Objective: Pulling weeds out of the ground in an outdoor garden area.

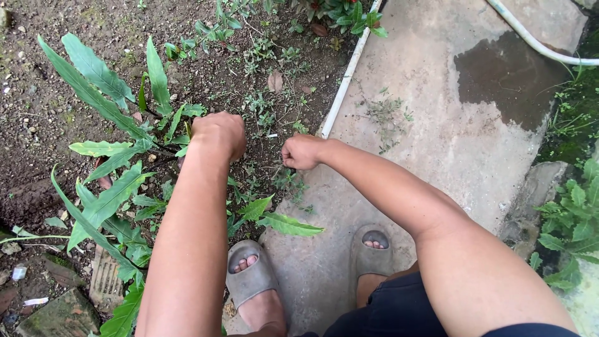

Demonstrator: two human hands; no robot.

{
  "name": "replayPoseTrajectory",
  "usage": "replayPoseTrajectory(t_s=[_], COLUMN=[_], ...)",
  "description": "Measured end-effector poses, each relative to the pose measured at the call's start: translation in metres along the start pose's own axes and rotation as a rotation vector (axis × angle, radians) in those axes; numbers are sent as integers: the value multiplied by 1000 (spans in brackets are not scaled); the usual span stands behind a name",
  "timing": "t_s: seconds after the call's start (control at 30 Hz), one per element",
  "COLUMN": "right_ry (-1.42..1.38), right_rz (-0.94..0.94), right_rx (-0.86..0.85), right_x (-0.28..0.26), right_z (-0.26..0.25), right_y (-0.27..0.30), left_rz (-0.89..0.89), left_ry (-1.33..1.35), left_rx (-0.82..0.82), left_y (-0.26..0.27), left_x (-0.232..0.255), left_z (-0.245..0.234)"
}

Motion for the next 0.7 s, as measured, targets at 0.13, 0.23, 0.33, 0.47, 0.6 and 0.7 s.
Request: replayPoseTrajectory(t_s=[0.13,0.23,0.33,0.47,0.6,0.7], right_ry=[-72,-19,-9,39,46,68], right_rz=[-31,-19,-61,-38,-78,-9], right_rx=[47,17,82,58,101,20], right_x=[-16,-29,-44,-56,-65,-58], right_z=[-12,-8,-11,-16,-20,-12], right_y=[9,13,15,18,20,13], left_rz=[5,1,-4,-9,-11,-6], left_ry=[0,9,15,23,22,12], left_rx=[13,16,27,50,51,50], left_y=[-1,-2,-4,3,10,8], left_x=[5,7,7,4,3,3], left_z=[-2,-4,-3,-7,-8,-7])
Point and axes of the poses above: each hand's wrist, its own y-axis away from the middle knuckle, its own z-axis out of the palm, x = y × z, the point moved 7 cm from there along -y, towards the middle knuckle, and after that the axes turned 2 degrees about -y, right-handed, at the moved point
